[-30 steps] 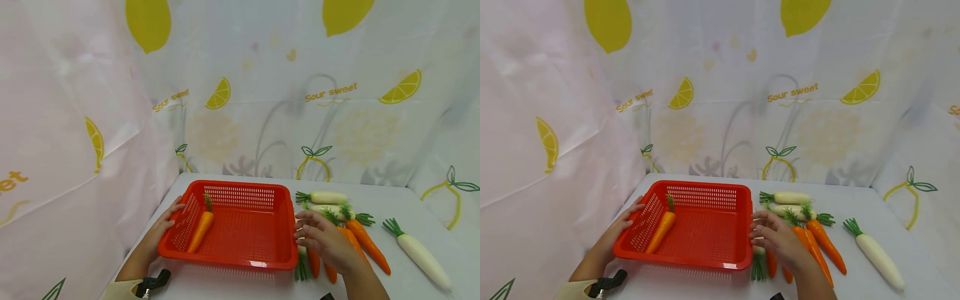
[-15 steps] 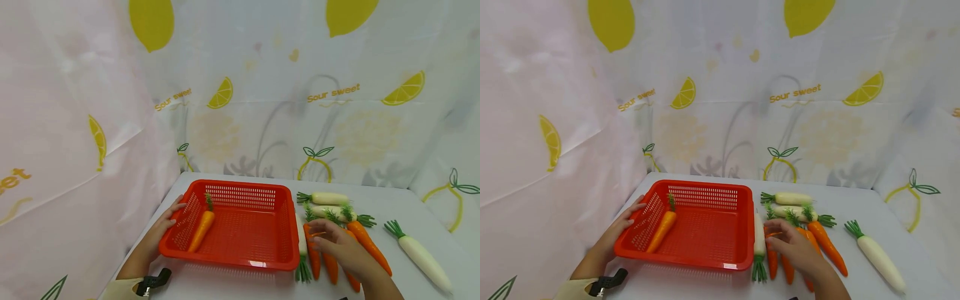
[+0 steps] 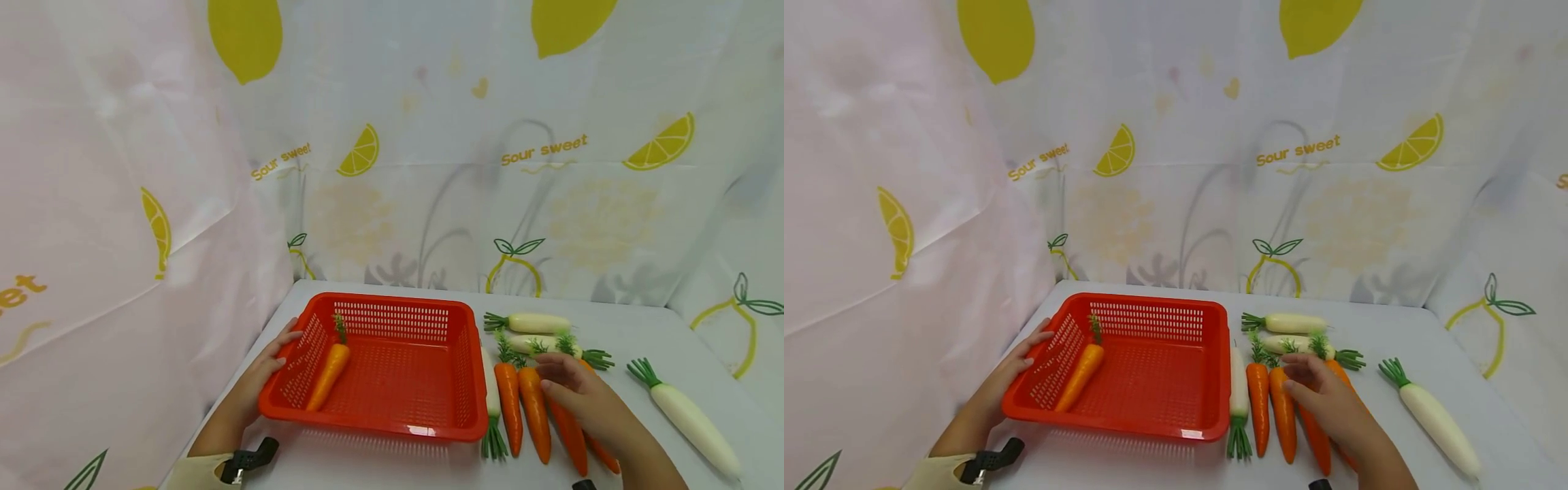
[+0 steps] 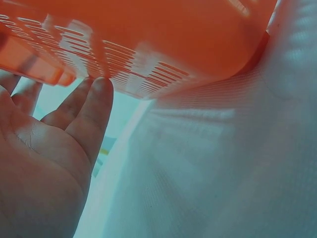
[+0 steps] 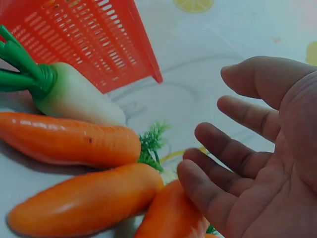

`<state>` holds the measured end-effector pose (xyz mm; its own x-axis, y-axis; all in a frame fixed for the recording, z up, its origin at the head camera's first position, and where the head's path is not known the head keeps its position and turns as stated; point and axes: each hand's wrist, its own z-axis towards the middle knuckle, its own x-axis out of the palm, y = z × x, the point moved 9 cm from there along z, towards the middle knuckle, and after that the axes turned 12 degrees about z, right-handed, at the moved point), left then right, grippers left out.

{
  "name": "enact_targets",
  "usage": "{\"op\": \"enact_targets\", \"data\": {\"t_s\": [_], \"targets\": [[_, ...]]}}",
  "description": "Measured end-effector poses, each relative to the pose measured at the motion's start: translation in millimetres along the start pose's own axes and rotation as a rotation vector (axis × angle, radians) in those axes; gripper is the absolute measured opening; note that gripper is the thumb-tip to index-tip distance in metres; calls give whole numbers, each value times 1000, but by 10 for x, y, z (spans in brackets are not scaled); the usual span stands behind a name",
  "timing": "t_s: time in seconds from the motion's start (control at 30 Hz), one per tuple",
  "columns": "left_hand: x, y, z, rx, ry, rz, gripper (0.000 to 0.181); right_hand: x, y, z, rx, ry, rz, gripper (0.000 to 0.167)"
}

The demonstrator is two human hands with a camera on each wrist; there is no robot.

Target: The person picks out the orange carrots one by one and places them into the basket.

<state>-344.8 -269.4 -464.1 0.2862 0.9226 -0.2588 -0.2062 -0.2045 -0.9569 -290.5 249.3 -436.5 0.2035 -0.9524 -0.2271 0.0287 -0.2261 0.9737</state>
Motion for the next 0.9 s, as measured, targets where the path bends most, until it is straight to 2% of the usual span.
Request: {"op": "enact_targets", "data": {"t_s": [0.27, 0.4, 0.5, 0.67, 0.8, 0.9], "targets": [[2, -24, -21, 9, -2, 1, 55, -221, -59, -60, 3, -114, -30, 53], [13, -31, -13, 13, 2, -14, 54, -316, -90, -114, 13, -159, -129, 53], [34, -24, -5, 16, 12, -28, 54, -394, -141, -157, 57, -180, -182, 56], [66, 20, -14, 19, 28, -42, 55, -499, -242, -216, 123, -187, -183, 64], [37, 23, -9, 24, 24, -37, 55, -542, -282, -224, 103, -206, -219, 63], [4, 4, 8, 17, 18, -29, 55, -580, -278, -209, 80, -224, -292, 61]]}}
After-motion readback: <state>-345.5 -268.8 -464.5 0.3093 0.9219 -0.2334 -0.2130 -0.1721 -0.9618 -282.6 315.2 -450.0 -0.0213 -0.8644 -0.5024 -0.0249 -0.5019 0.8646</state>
